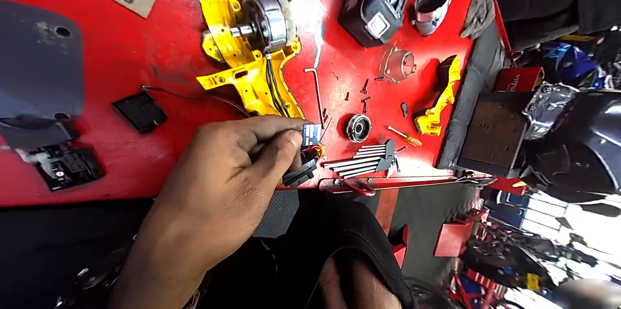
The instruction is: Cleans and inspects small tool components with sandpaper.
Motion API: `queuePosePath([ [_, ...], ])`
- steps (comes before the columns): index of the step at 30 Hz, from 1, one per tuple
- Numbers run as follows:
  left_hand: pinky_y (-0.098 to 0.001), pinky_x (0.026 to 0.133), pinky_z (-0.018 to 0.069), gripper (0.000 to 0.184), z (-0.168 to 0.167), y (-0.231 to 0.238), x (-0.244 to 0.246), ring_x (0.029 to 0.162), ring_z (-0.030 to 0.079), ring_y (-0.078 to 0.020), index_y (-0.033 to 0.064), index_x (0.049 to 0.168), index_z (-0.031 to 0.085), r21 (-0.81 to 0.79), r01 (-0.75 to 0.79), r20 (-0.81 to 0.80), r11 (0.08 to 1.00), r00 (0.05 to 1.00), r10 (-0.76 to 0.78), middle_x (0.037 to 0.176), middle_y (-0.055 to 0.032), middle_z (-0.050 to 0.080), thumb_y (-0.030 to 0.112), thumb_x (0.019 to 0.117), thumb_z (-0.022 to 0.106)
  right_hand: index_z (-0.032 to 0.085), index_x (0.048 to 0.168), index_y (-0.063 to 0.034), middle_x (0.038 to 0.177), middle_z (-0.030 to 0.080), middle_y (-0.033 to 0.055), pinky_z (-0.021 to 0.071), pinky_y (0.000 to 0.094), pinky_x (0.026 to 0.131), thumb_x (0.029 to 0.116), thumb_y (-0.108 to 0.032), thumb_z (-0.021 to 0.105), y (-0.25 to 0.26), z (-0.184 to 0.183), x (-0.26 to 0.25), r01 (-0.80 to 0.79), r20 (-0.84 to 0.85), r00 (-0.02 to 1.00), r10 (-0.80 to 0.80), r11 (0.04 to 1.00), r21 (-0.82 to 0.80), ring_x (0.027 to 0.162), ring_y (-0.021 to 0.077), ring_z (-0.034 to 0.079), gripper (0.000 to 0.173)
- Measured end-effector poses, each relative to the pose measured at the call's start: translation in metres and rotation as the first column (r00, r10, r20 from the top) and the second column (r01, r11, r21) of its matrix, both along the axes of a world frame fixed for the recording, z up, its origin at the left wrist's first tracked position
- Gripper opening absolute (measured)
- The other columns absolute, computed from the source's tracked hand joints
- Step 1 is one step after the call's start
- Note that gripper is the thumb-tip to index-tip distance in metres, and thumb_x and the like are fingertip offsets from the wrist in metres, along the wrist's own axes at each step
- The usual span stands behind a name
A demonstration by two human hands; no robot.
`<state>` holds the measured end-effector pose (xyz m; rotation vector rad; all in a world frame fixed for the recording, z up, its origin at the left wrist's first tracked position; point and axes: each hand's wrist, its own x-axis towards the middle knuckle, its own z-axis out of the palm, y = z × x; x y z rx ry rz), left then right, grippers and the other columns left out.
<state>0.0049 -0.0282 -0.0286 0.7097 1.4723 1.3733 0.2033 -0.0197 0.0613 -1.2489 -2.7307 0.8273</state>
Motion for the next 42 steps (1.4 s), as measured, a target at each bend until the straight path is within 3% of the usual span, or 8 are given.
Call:
queuePosePath([
  [7, -0.0198, 0.051, 0.0533, 0.022, -0.005, -0.003, 0.002, 0.062, 0.064, -0.0079, 0.0158, 0.113, 0.074, 0.029, 0.003, -0.036, 1.000, 0.999, -0.002, 0.082, 0.0056, 0.070, 0.023, 0.1049, 0.055, 0.071, 0.109, 0.0010, 0.102, 0.075, 0.0131, 0.0565, 0.0298, 0.096, 0.1053, -0.037, 0.058, 0.003, 0.001, -0.002, -0.076, -0.055, 0.997, 0.062, 0.949, -0.305, 0.102, 0.0134, 0.072, 0.040],
  [10, -0.0201, 0.051, 0.0537, 0.023, -0.008, -0.004, 0.001, 0.063, 0.064, -0.0076, 0.0168, 0.115, 0.074, 0.035, 0.023, -0.051, 0.999, 0.999, -0.021, 0.082, 0.0063, 0.070, 0.025, 0.1052, 0.054, 0.071, 0.118, -0.0057, 0.110, 0.073, 0.0061, 0.0539, 0.0268, 0.100, 0.1044, -0.037, 0.059, -0.031, -0.036, 0.037, -0.082, -0.169, 0.985, 0.020, 0.925, -0.370, 0.109, 0.0090, 0.068, 0.037],
  [14, -0.0208, 0.053, 0.0552, 0.025, -0.012, -0.006, 0.002, 0.065, 0.065, -0.0084, 0.0148, 0.118, 0.073, 0.048, 0.033, -0.035, 0.998, 0.999, -0.031, 0.084, 0.0057, 0.070, 0.024, 0.1054, 0.054, 0.070, 0.127, -0.0144, 0.119, 0.071, -0.0004, 0.0511, 0.0276, 0.104, 0.1045, -0.036, 0.058, -0.061, -0.058, 0.066, -0.063, -0.101, 0.995, 0.014, 0.859, -0.509, 0.116, 0.0057, 0.064, 0.033],
  [22, -0.0202, 0.050, 0.0512, 0.026, -0.014, -0.008, 0.001, 0.062, 0.062, -0.0068, 0.0167, 0.116, 0.075, 0.025, 0.056, -0.050, 0.998, 0.997, -0.055, 0.082, 0.0079, 0.069, 0.026, 0.1042, 0.054, 0.066, 0.131, -0.0046, 0.124, 0.069, 0.0056, 0.0503, 0.0266, 0.107, 0.1022, -0.036, 0.063, -0.058, -0.069, 0.054, -0.101, -0.257, 0.966, -0.022, 0.885, -0.455, 0.119, 0.0084, 0.064, 0.043],
  [26, -0.0181, 0.050, 0.0506, 0.025, -0.014, -0.007, 0.001, 0.062, 0.062, -0.0051, 0.0163, 0.115, 0.074, 0.030, 0.039, -0.049, 0.999, 0.998, -0.037, 0.081, 0.0089, 0.069, 0.026, 0.1041, 0.054, 0.066, 0.113, 0.0039, 0.102, 0.072, 0.0147, 0.0520, 0.0221, 0.097, 0.1065, -0.037, 0.054, -0.003, -0.014, -0.003, -0.124, -0.161, 0.984, 0.075, 0.939, -0.322, 0.102, 0.0101, 0.069, 0.043],
  [28, -0.0184, 0.050, 0.0506, 0.025, -0.013, -0.008, 0.001, 0.062, 0.062, -0.0052, 0.0159, 0.114, 0.075, 0.027, 0.036, -0.040, 0.999, 0.999, -0.035, 0.080, 0.0089, 0.069, 0.025, 0.1044, 0.054, 0.065, 0.111, 0.0056, 0.100, 0.072, 0.0158, 0.0519, 0.0209, 0.096, 0.1067, -0.037, 0.053, 0.005, -0.007, -0.011, -0.135, -0.129, 0.987, 0.101, 0.945, -0.299, 0.100, 0.0100, 0.070, 0.045],
  [36, -0.0197, 0.047, 0.0483, 0.024, -0.011, -0.006, 0.001, 0.059, 0.059, -0.0069, 0.0149, 0.110, 0.074, 0.004, 0.016, -0.006, 1.000, 1.000, -0.016, 0.078, 0.0068, 0.067, 0.023, 0.1053, 0.052, 0.054, 0.131, 0.0058, 0.114, 0.069, 0.0145, 0.0485, 0.0210, 0.104, 0.1060, -0.038, 0.056, -0.003, -0.020, 0.001, -0.103, -0.133, 0.989, 0.072, 0.964, -0.247, 0.112, 0.0061, 0.066, 0.050],
  [42, -0.0188, 0.047, 0.0479, 0.024, -0.010, -0.007, 0.001, 0.058, 0.059, -0.0051, 0.0173, 0.111, 0.075, -0.002, 0.031, -0.029, 1.000, 0.999, -0.031, 0.076, 0.0087, 0.066, 0.025, 0.1050, 0.053, 0.051, 0.128, 0.0031, 0.107, 0.070, 0.0106, 0.0516, 0.0189, 0.099, 0.1062, -0.035, 0.056, -0.001, -0.018, -0.002, -0.089, -0.172, 0.983, 0.059, 0.980, -0.176, 0.106, 0.0041, 0.068, 0.044],
])
